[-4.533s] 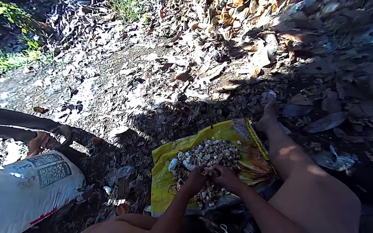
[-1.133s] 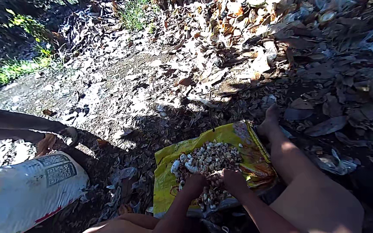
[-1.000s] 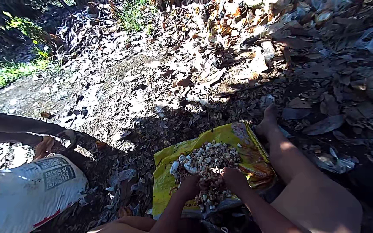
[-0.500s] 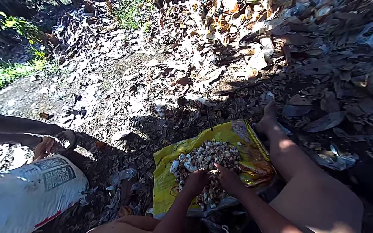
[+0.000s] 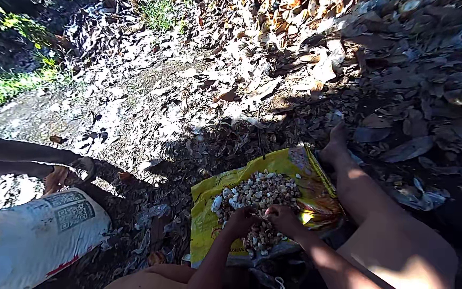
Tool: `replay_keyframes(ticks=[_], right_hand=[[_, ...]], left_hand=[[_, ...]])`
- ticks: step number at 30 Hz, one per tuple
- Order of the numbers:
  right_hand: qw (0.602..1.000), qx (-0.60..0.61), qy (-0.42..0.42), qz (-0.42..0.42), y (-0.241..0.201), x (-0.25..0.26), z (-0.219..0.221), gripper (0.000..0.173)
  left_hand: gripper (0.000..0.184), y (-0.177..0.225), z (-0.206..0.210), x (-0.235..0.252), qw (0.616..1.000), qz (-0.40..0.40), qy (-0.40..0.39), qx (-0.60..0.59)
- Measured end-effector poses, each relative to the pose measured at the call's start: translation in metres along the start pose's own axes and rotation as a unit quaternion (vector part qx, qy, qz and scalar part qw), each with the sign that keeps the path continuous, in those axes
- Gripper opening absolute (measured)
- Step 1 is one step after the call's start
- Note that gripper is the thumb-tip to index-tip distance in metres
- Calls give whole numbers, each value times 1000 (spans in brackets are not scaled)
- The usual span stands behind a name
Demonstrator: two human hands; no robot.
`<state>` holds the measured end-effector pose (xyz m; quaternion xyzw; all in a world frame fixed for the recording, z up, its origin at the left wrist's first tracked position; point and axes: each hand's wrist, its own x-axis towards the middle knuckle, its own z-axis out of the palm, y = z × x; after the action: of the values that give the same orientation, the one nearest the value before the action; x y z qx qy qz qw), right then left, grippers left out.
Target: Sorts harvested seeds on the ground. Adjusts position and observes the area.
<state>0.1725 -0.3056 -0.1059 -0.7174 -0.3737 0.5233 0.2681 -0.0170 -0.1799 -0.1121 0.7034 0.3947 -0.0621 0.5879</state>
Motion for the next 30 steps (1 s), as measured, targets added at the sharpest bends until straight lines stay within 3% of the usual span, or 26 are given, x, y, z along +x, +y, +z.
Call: replay_keyframes(ticks=[4, 6, 8, 10, 11, 12, 13, 14, 15, 18, 21, 24, 27, 30], right_hand=[[970, -192, -145, 17, 4, 4, -3, 30], [938, -262, -225, 27, -1, 7, -7, 32], [949, -221, -224, 11, -7, 9, -30, 28], [997, -11, -55, -54, -26, -1, -80, 21], [977, 173, 76, -102, -41, -7, -105, 21], [913, 327, 192, -149, -54, -8, -128, 27], [848, 409, 291, -172, -64, -6, -148, 33], [805, 437, 364, -170, -69, -4, -162, 37], [792, 439, 396, -155, -71, -5, -168, 38], [838, 423, 331, -95, -58, -8, -143, 34], [881, 408, 238, 5, -23, -4, -82, 30], [935, 315, 121, 109, 2, 6, -29, 29], [980, 167, 26, 103, 4, 16, -12, 34], [993, 82, -1, 79, 1, 15, -6, 34]], left_hand=[[38, -46, -14, 9, 990, -90, 89, 69], [37, -68, -15, 5, 977, -150, 63, 139], [44, -81, -9, 0, 961, -213, 27, 174], [51, -90, 3, -4, 954, -245, 27, 173], [55, -94, 10, -4, 951, -253, 33, 172], [60, -95, 18, -3, 950, -260, 38, 170], [64, -94, 25, -3, 949, -266, 43, 161], [69, -92, 32, -3, 949, -275, 50, 149], [74, -92, 38, -1, 947, -285, 64, 131], [84, -92, 47, 9, 942, -317, 74, 83], [83, -95, 48, 13, 949, -306, 80, 7], [82, -97, 45, 11, 951, -295, 78, -59], [75, -89, 39, 11, 950, -291, 75, -88], [64, -76, 29, 10, 950, -288, 74, -97]])
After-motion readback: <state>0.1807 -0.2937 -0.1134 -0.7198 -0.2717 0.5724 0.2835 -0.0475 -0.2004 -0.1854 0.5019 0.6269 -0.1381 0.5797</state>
